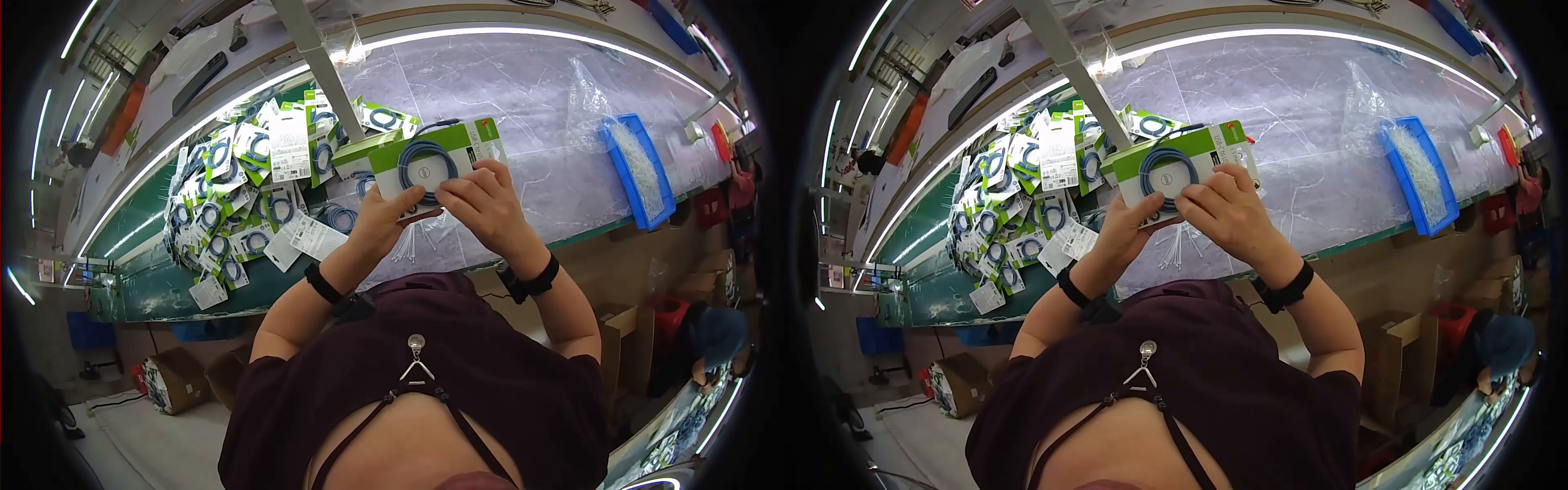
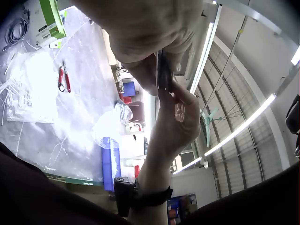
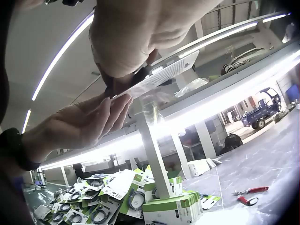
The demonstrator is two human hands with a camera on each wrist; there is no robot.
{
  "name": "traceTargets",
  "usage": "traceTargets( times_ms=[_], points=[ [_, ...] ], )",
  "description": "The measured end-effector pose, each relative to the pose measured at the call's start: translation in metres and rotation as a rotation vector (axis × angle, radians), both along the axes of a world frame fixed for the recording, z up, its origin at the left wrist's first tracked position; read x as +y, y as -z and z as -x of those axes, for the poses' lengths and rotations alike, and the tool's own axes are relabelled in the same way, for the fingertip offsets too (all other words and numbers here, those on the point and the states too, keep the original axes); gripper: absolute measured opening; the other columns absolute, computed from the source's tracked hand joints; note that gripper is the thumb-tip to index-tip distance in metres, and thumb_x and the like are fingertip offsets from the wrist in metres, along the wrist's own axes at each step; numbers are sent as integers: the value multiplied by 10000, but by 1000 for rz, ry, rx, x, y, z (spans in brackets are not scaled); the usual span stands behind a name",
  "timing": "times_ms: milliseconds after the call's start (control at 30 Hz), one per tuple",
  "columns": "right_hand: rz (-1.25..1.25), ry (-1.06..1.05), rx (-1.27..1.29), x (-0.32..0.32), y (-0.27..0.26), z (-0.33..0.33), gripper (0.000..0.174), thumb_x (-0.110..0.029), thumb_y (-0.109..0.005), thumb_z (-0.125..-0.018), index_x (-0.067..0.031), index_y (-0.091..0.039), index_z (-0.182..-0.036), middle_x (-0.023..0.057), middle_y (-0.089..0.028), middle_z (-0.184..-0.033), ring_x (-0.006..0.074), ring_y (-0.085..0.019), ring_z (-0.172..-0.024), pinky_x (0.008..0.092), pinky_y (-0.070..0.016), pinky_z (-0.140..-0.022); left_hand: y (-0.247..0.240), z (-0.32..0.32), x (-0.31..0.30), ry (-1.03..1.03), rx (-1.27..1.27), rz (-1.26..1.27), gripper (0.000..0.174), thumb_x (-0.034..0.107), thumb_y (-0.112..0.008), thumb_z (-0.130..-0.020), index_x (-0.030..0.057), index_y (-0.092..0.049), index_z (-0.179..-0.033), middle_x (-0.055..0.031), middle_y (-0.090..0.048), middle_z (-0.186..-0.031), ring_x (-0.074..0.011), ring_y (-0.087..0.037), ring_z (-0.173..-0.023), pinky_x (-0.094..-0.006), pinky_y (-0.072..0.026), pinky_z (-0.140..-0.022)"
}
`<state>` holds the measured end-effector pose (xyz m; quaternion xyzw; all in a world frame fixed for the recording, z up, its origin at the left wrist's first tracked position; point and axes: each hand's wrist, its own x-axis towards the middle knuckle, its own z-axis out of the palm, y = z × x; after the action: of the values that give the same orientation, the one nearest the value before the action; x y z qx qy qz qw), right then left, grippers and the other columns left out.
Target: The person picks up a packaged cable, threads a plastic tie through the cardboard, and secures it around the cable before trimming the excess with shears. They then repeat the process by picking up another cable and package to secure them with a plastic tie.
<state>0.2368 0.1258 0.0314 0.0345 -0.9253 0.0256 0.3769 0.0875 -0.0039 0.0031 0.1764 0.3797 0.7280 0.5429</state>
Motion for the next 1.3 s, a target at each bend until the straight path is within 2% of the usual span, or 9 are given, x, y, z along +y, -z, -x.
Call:
traceTargets(
  times_ms=[200,300,433,567,867,1000,1100,1233,1300],
  points=[
    [92,-51,-58,3,8,3,376,-172,-719,-668,-124,-599,-1021,43,-540,-1187,211,-524,-1003,435,-383,-957,11,-4,1,-71,75,129,285,93,-596,-885,18,-500,-1143,-96,-598,-1071,-206,-623,-944,-400,-577,-778],
    [290,-18,-117,5,3,14,586,-198,-741,-645,-110,-518,-1179,79,-479,-1274,257,-447,-1190,479,-319,-1037,15,-9,3,-76,78,180,261,72,-583,-889,17,-503,-1131,-85,-603,-1057,-196,-626,-931,-383,-574,-782],
    [301,1,-209,12,6,16,763,-187,-768,-615,-81,-421,-1286,104,-482,-1274,296,-385,-1269,504,-241,-1088,11,-12,4,-76,48,161,264,68,-578,-891,18,-496,-1137,-75,-603,-1058,-186,-625,-922,-362,-569,-782],
    [371,-28,-227,14,10,15,788,-159,-781,-606,-49,-416,-1296,103,-487,-1260,301,-418,-1233,499,-206,-1105,19,-13,5,-98,70,150,266,65,-579,-890,19,-496,-1139,-74,-602,-1058,-179,-624,-918,-345,-566,-775],
    [452,-74,-93,17,29,19,732,-137,-784,-614,-61,-456,-1264,102,-508,-1195,308,-443,-1185,501,-215,-1104,16,-4,13,-85,114,76,281,109,-581,-895,38,-508,-1157,-83,-602,-1073,-190,-627,-926,-353,-559,-794],
    [437,27,-107,16,27,17,703,-153,-784,-616,-72,-477,-1243,99,-519,-1162,315,-432,-1185,493,-223,-1101,15,1,14,-55,79,153,303,125,-588,-893,38,-500,-1170,-87,-603,-1074,-203,-619,-967,-361,-553,-810],
    [551,10,99,24,19,1,574,-167,-771,-635,-116,-558,-1165,69,-539,-1092,294,-454,-1121,452,-286,-1049,17,6,14,-42,36,159,322,130,-585,-894,32,-487,-1185,-102,-600,-1094,-223,-615,-995,-379,-547,-832],
    [353,63,-6,29,22,-8,370,-160,-758,-648,-139,-648,-1001,32,-540,-984,253,-469,-1008,399,-340,-934,21,4,13,-13,37,179,345,147,-588,-896,28,-475,-1198,-116,-592,-1120,-241,-608,-1019,-395,-534,-870],
    [370,70,-1,25,28,-3,316,-153,-757,-646,-141,-659,-947,25,-533,-961,243,-466,-979,390,-342,-903,18,2,14,4,10,162,329,143,-588,-896,28,-483,-1185,-116,-594,-1116,-239,-613,-1007,-388,-541,-858]
  ],
)
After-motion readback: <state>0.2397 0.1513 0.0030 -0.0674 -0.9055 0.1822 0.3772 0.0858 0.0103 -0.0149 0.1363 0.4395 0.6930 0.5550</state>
